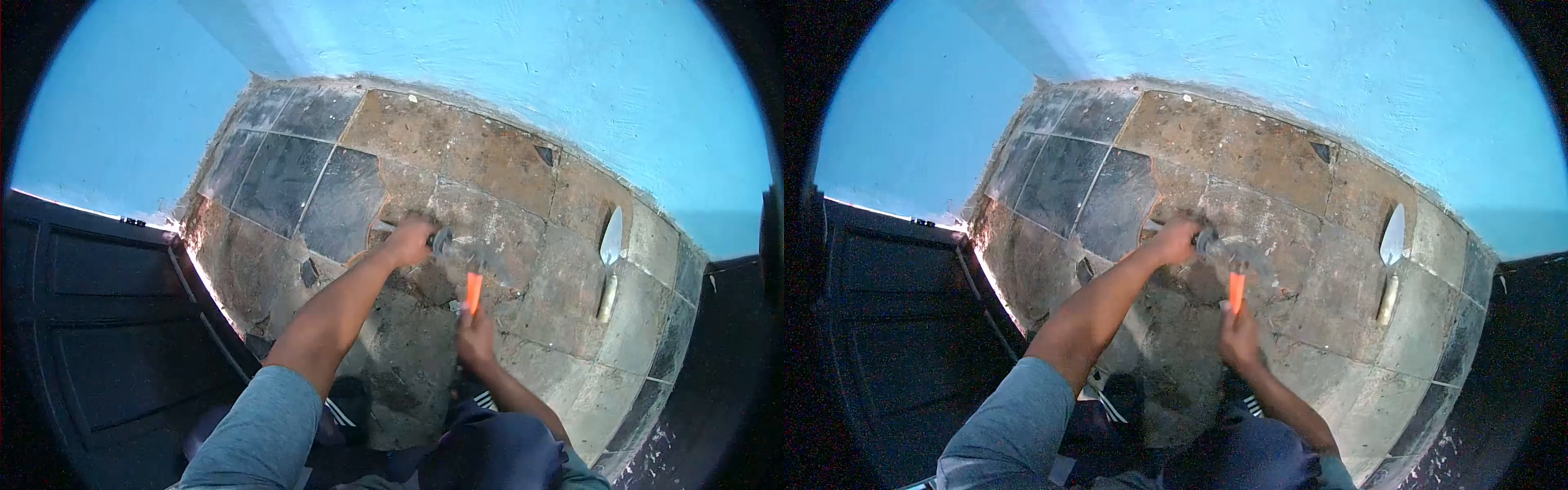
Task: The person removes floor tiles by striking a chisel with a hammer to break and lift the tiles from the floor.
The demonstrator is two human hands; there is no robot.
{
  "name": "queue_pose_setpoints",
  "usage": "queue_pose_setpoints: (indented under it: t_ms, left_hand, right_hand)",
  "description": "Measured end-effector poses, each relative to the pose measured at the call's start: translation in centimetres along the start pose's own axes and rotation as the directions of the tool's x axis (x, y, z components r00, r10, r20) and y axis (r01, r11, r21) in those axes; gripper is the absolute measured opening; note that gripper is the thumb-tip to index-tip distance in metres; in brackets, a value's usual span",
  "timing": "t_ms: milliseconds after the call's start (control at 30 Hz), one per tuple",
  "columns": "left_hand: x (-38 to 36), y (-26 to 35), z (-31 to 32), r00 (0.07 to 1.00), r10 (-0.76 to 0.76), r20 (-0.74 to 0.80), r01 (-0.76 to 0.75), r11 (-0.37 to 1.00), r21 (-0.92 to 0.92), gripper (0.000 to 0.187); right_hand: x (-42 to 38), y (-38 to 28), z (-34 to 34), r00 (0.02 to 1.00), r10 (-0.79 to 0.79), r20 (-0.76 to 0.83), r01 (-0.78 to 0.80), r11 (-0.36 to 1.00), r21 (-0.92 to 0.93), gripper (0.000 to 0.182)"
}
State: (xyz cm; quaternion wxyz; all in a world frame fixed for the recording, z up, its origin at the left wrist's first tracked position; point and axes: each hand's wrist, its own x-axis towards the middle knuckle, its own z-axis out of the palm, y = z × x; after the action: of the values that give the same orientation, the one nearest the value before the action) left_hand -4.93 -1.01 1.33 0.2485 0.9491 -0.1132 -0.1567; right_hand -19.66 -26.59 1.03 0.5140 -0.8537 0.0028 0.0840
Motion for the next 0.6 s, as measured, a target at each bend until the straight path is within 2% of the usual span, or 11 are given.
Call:
queue_pose_setpoints:
  t_ms: [33,100,133,233,333,367,500,600]
  left_hand:
    - [0.2,-0.1,0.1,0.998,0.038,-0.047,-0.038,0.999,0.008,0.026]
    - [-0.2,-0.6,1.0,0.986,0.097,-0.138,-0.095,0.995,0.018,0.027]
    - [-0.5,-0.7,1.3,0.991,0.082,-0.109,-0.081,0.997,0.016,0.027]
    - [-0.1,-0.6,0.9,0.995,0.071,-0.073,-0.07,0.997,0.014,0.027]
    - [-1.6,-0.1,1.8,0.993,0.093,-0.076,-0.092,0.996,0.015,0.03]
    - [-2.1,0.0,2.1,0.991,0.106,-0.083,-0.104,0.994,0.035,0.032]
    - [-2.3,-0.1,2.1,0.991,0.122,-0.05,-0.115,0.985,0.13,0.038]
    - [-1.9,0.1,1.3,0.995,0.096,-0.028,-0.095,0.995,0.022,0.038]
  right_hand:
    - [0.4,-2.4,0.6,0.987,0.112,0.112,-0.13,0.975,0.177,0.037]
    - [1.5,-2.5,-0.7,0.955,0.232,0.183,-0.272,0.932,0.24,0.037]
    - [1.4,-2.3,-1.4,0.931,0.295,0.215,-0.347,0.897,0.273,0.037]
    - [2.0,-1.2,-2.1,0.973,0.223,0.057,-0.228,0.906,0.357,0.033]
    - [2.4,-2.4,-4.2,0.932,0.346,0.112,-0.358,0.82,0.447,0.031]
    - [2.7,-1.8,-4.0,0.948,0.313,0.06,-0.309,0.857,0.412,0.03]
    - [1.8,-1.6,-4.4,0.915,0.391,0.099,-0.392,0.806,0.444,0.031]
    - [1.5,-1.3,-4.6,0.917,0.388,0.095,-0.392,0.824,0.41,0.034]
